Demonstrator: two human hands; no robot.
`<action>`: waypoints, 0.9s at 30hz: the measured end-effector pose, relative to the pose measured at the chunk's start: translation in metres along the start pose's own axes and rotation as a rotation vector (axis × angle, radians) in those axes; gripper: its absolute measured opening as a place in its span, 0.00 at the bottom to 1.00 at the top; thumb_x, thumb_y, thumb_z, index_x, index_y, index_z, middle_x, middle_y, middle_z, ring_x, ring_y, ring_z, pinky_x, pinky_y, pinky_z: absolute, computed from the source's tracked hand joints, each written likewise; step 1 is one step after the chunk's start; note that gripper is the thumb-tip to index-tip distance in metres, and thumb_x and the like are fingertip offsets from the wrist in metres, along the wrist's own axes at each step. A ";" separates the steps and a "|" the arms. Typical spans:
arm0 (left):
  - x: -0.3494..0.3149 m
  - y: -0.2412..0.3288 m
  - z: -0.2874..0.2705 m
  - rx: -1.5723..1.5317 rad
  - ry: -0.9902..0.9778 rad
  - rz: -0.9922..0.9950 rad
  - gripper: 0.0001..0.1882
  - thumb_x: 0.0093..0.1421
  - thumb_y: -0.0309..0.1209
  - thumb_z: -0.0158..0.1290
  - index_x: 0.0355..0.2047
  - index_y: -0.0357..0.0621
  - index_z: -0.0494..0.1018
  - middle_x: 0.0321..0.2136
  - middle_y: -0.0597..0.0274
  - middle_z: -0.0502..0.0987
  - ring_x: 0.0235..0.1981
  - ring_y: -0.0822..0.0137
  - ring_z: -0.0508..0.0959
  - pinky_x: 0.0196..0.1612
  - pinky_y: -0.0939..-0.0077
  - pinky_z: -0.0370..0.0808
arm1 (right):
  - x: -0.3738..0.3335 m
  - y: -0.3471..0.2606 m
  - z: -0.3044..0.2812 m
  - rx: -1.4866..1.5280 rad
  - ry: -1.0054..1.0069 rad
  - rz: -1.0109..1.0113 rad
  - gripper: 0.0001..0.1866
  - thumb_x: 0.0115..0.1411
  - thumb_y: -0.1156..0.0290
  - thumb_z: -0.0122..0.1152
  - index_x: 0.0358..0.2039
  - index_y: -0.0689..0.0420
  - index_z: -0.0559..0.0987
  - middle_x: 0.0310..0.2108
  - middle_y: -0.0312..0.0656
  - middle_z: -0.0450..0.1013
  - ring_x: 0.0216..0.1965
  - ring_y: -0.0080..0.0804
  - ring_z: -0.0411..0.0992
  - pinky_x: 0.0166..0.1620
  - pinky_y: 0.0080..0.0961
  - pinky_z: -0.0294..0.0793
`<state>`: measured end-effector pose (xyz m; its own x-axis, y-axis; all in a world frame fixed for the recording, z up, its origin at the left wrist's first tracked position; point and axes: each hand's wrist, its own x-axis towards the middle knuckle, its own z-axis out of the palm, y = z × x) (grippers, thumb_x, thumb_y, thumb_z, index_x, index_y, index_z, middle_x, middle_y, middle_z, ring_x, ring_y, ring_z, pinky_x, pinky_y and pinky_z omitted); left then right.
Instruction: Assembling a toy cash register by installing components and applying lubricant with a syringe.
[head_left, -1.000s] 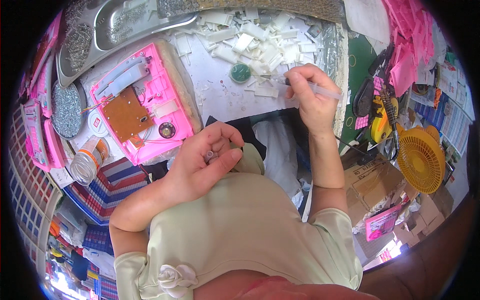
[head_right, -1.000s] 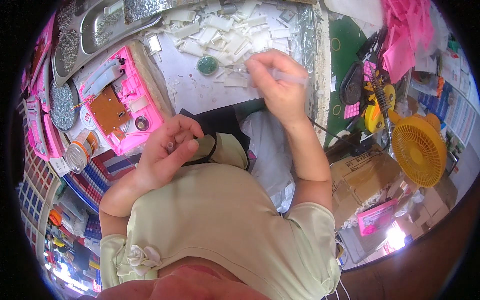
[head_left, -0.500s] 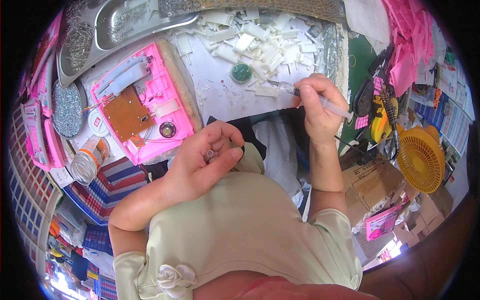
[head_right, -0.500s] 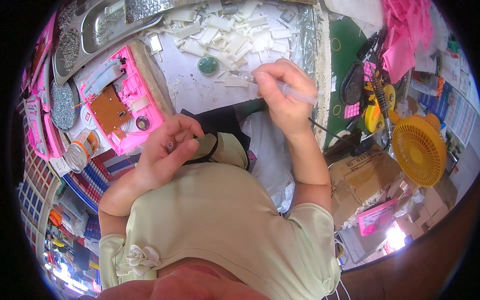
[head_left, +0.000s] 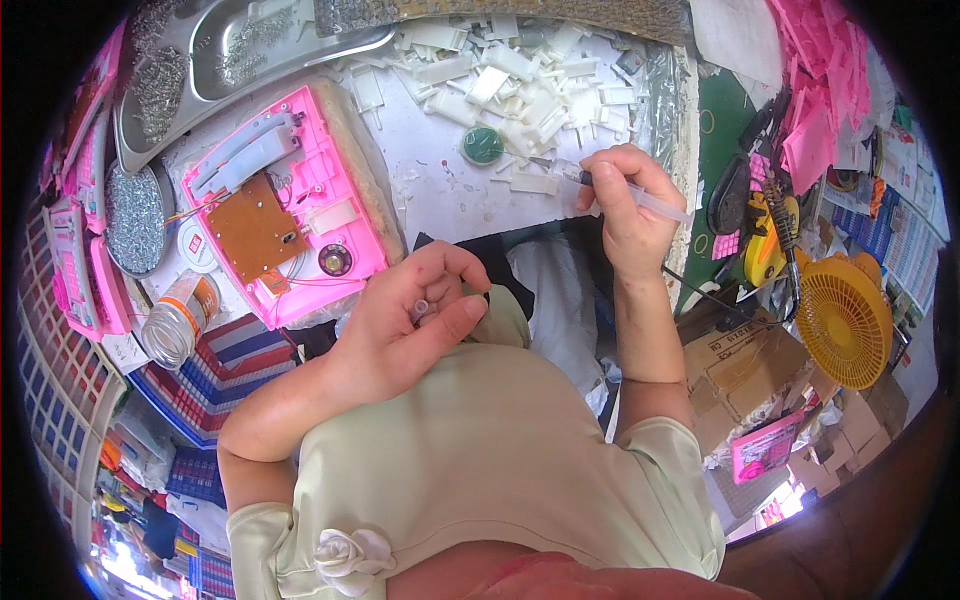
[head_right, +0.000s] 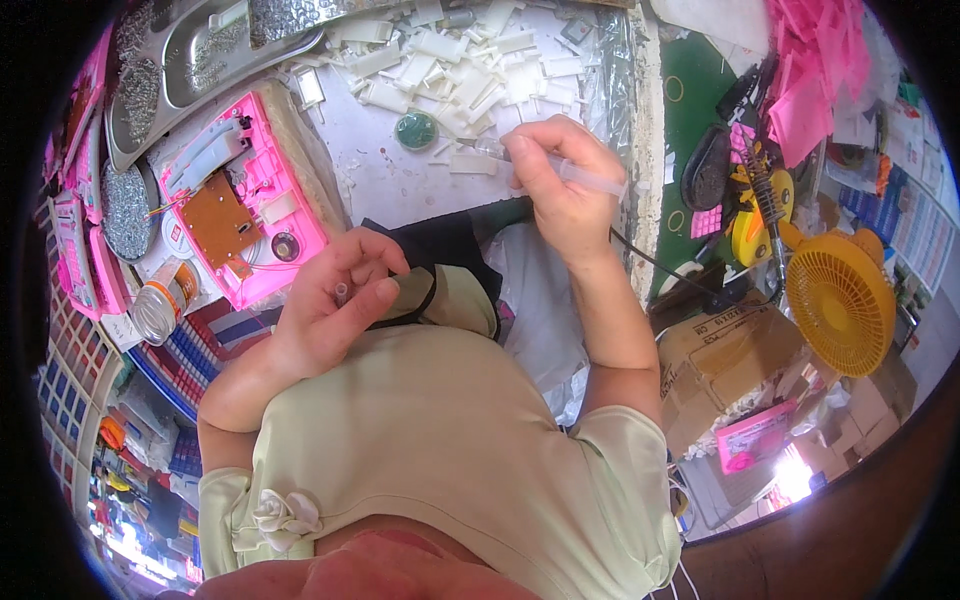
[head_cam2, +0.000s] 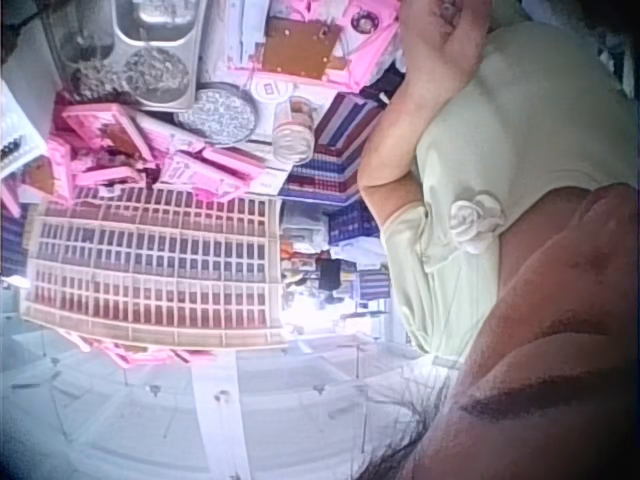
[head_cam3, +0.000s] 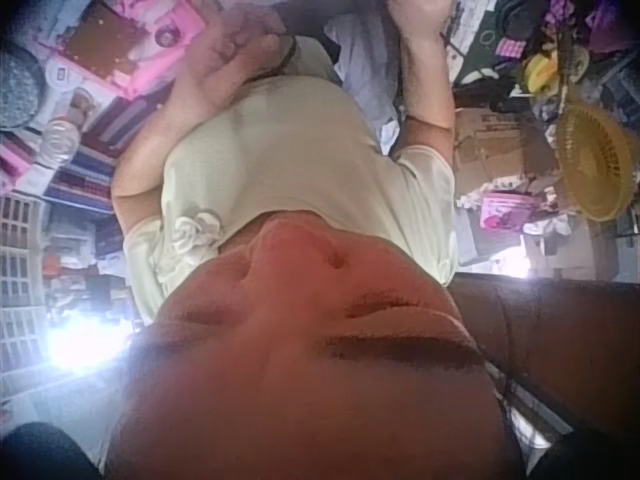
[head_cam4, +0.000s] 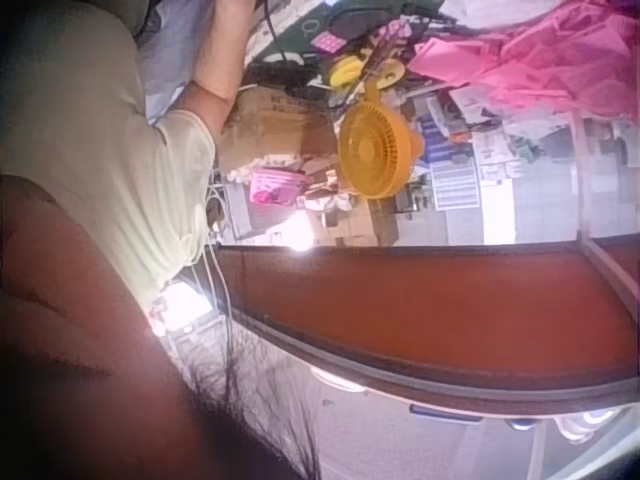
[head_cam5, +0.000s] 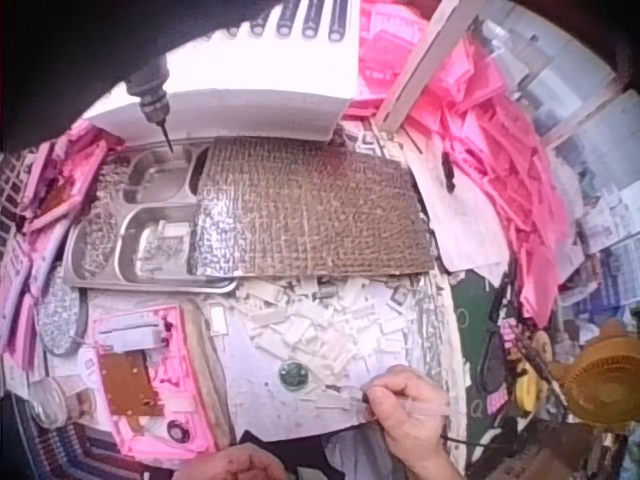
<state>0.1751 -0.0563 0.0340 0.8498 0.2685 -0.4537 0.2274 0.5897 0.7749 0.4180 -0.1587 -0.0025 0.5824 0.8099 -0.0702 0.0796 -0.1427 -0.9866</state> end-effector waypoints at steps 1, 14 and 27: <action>0.000 0.001 -0.001 0.014 -0.005 -0.009 0.08 0.68 0.27 0.52 0.45 0.40 0.69 0.21 0.76 0.65 0.23 0.84 0.62 0.27 0.84 0.59 | -0.001 0.000 0.000 0.008 0.000 0.006 0.04 0.62 0.77 0.63 0.33 0.65 0.81 0.25 0.37 0.75 0.23 0.18 0.71 0.28 0.15 0.69; -0.002 0.004 -0.001 0.017 -0.009 -0.054 0.08 0.68 0.28 0.52 0.45 0.40 0.69 0.22 0.75 0.66 0.24 0.84 0.63 0.28 0.85 0.60 | -0.004 0.008 0.012 0.278 0.093 0.228 0.09 0.65 0.71 0.62 0.37 0.65 0.80 0.25 0.38 0.76 0.23 0.21 0.72 0.28 0.17 0.70; -0.002 0.003 -0.002 0.017 -0.003 -0.034 0.08 0.68 0.27 0.52 0.45 0.40 0.69 0.21 0.76 0.65 0.23 0.84 0.63 0.27 0.84 0.60 | -0.003 0.008 -0.026 0.530 -0.301 0.396 0.46 0.62 0.33 0.46 0.57 0.69 0.72 0.29 0.43 0.73 0.30 0.26 0.73 0.33 0.25 0.81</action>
<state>0.1731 -0.0537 0.0365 0.8427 0.2460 -0.4790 0.2645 0.5857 0.7662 0.4378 -0.1775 -0.0065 0.2324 0.8869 -0.3993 -0.5386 -0.2245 -0.8121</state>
